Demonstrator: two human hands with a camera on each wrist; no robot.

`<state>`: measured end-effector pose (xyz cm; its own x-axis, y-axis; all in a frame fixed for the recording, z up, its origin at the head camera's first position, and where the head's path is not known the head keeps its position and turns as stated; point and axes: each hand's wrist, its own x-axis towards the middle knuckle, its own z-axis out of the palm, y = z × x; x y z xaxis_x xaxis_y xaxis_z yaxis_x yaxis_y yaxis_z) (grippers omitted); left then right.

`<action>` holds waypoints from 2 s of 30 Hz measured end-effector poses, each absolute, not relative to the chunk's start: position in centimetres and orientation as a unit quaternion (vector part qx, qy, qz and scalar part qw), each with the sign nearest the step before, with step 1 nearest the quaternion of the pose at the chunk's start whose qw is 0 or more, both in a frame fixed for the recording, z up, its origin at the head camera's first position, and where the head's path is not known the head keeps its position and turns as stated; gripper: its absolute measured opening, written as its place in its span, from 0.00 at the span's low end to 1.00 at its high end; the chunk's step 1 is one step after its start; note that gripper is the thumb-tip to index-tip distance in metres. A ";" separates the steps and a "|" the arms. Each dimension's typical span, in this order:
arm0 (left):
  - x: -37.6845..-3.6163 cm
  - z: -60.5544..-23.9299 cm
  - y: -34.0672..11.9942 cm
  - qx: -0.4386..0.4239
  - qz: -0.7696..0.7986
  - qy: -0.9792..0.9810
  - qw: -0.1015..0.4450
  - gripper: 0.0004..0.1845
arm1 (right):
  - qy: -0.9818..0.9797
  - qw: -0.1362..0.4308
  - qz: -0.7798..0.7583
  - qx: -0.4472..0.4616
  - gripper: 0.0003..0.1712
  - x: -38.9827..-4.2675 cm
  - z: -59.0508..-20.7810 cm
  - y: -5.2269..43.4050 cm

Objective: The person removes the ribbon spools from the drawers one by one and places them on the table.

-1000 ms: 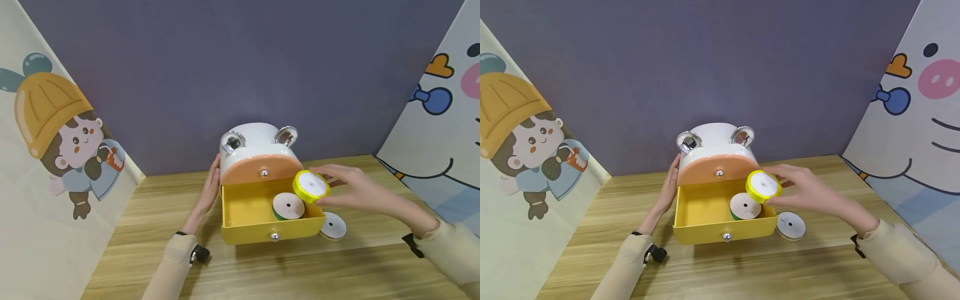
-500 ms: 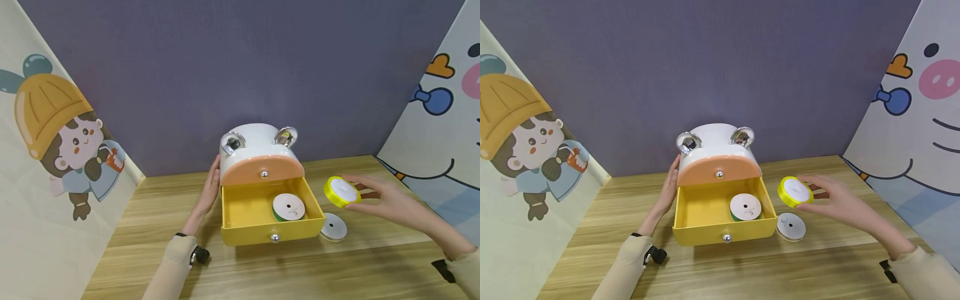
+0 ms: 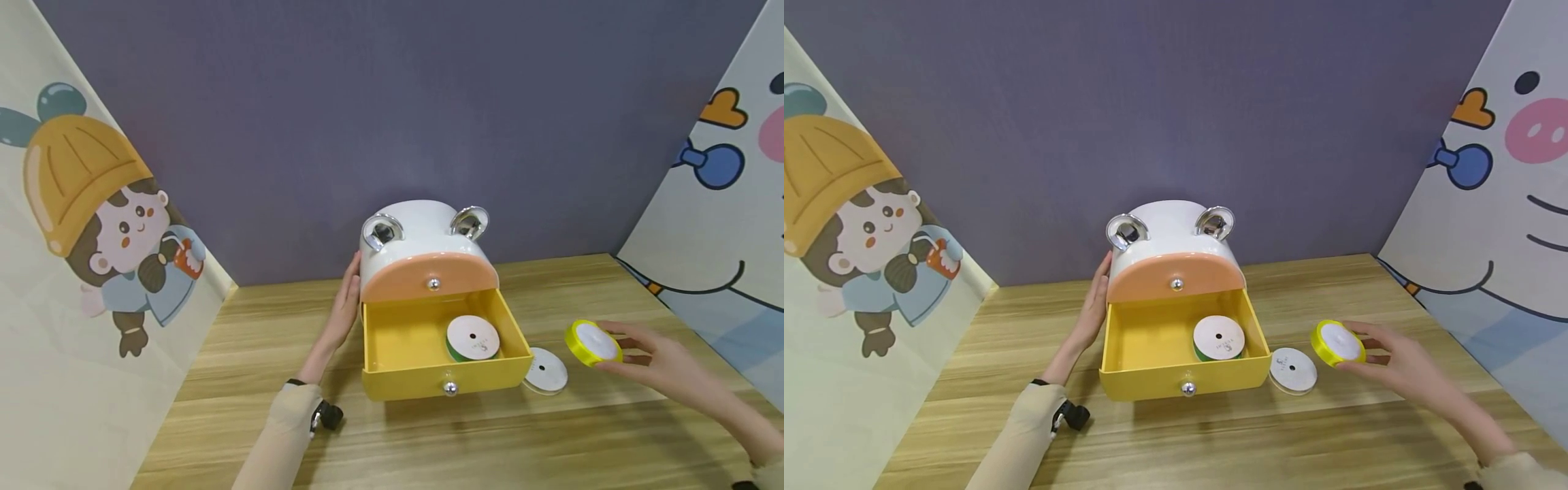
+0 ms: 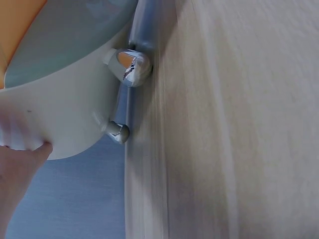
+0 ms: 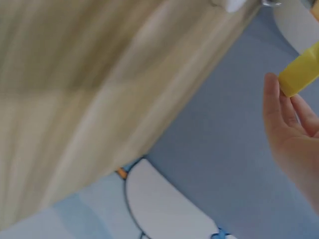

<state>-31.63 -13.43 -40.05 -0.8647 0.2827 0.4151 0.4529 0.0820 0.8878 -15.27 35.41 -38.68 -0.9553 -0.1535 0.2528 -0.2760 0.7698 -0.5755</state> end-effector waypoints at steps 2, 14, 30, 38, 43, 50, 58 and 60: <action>-31.4 -39.7 -13.5 -0.251 -0.629 -0.733 0.065 0.28 | -0.934 0.096 0.326 0.112 0.36 -15.1 -39.5 35.9; -31.4 -39.6 -13.5 -0.254 -0.632 -0.731 0.053 0.28 | -0.937 0.069 0.330 0.091 0.37 -15.0 -43.0 37.9; -31.5 -39.7 -13.6 -0.258 -0.638 -0.724 0.050 0.28 | -0.960 0.025 0.270 0.070 0.42 -15.3 -44.9 37.9; -31.3 -39.7 -13.6 -0.252 -0.636 -0.728 0.050 0.28 | -0.963 0.037 0.256 0.082 0.42 -15.3 -45.4 37.8; -32.4 -40.9 -13.6 -0.250 -0.636 -0.727 0.067 0.28 | -0.967 0.052 0.235 0.090 0.42 -15.2 -45.4 37.6; -33.6 -42.3 -13.8 -0.255 -0.637 -0.723 0.079 0.27 | -0.967 0.063 0.228 0.092 0.42 -15.2 -45.3 37.4; -33.4 -42.2 -13.9 -0.251 -0.639 -0.724 0.072 0.27 | -0.966 0.082 0.220 0.111 0.46 -15.3 -44.9 37.2; -33.6 -42.5 -13.9 -0.251 -0.636 -0.726 0.075 0.27 | -0.965 0.092 0.216 0.116 0.46 -15.6 -44.0 36.9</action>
<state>-33.60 -13.86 -42.49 -0.8631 0.2683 0.4278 0.4594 0.0655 0.8858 -15.57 36.92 -44.01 -0.9564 -0.1837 0.2272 -0.2629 0.8803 -0.3949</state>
